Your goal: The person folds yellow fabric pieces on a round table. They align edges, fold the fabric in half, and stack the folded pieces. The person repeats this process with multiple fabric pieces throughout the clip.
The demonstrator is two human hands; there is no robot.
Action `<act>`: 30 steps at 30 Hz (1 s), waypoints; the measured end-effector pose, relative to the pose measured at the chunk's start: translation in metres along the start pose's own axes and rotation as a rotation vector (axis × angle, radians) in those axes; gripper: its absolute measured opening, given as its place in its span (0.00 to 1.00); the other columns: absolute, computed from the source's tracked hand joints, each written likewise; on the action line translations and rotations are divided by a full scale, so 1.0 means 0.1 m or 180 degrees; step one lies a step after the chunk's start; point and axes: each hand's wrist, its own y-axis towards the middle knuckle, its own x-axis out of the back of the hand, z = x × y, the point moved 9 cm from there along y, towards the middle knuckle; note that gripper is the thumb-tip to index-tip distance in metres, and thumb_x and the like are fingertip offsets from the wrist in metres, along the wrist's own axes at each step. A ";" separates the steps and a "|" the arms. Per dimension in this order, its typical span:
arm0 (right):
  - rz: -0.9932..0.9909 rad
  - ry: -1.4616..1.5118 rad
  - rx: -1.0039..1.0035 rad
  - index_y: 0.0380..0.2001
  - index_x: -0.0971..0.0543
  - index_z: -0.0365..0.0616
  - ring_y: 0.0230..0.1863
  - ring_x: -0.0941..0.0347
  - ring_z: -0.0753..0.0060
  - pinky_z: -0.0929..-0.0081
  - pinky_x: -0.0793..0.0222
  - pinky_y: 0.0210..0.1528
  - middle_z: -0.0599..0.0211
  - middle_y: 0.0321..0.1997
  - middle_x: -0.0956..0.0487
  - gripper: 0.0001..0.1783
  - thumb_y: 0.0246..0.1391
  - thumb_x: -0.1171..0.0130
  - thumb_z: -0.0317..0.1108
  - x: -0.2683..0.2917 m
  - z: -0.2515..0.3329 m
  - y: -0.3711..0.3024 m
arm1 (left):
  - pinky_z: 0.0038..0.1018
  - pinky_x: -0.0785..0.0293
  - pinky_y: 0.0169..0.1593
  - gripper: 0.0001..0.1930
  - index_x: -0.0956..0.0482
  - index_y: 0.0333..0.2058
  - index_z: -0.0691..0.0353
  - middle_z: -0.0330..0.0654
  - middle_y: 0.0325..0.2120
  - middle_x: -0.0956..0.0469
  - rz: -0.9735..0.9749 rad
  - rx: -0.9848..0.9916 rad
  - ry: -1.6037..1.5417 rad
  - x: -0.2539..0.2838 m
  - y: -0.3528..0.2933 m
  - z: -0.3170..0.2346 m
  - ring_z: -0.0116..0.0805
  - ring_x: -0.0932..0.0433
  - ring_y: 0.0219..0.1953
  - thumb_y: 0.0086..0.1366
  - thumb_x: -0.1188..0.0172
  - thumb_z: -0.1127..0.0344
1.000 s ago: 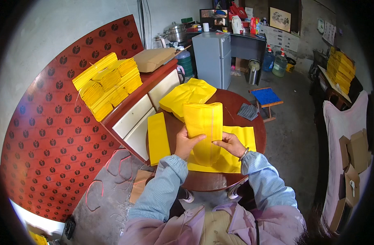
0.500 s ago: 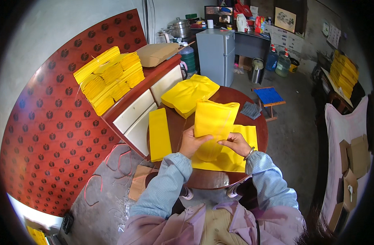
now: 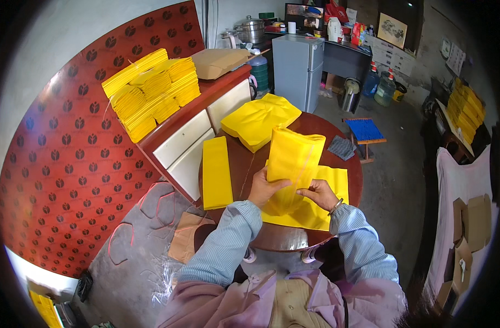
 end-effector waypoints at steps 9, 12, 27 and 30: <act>0.0376 0.0479 -0.0582 0.56 0.16 0.45 0.41 0.18 0.78 0.77 0.22 0.47 0.71 0.44 0.13 0.20 0.66 0.31 0.42 -0.09 -0.06 0.02 | 0.34 0.17 0.55 0.24 0.22 0.57 0.70 0.48 0.51 0.16 -0.0346 0.1192 -0.0701 0.10 0.06 0.36 0.40 0.15 0.51 0.67 0.27 0.67; 0.0384 0.0921 -0.1018 0.57 0.16 0.46 0.40 0.19 0.79 0.76 0.22 0.46 0.72 0.44 0.13 0.21 0.67 0.33 0.46 -0.23 -0.48 0.07 | 0.37 0.17 0.57 0.25 0.28 0.62 0.71 0.51 0.56 0.19 -0.0438 0.1796 -0.0908 0.16 -0.06 0.88 0.43 0.16 0.54 0.74 0.34 0.62; 0.0416 0.1306 -0.1818 0.57 0.22 0.33 0.26 0.17 0.79 0.82 0.18 0.33 0.63 0.35 0.14 0.20 0.70 0.37 0.36 -0.31 -1.27 0.00 | 0.37 0.17 0.59 0.18 0.31 0.62 0.70 0.52 0.56 0.20 -0.0686 0.2594 -0.0233 0.56 -0.52 1.45 0.42 0.17 0.56 0.81 0.47 0.66; 0.0495 0.1072 -0.1767 0.56 0.22 0.33 0.26 0.17 0.78 0.83 0.18 0.33 0.62 0.34 0.14 0.21 0.69 0.35 0.38 -0.31 -1.15 -0.01 | 0.37 0.17 0.59 0.19 0.30 0.63 0.70 0.52 0.57 0.20 -0.0604 0.2667 -0.0234 0.52 -0.54 1.43 0.43 0.17 0.57 0.79 0.44 0.66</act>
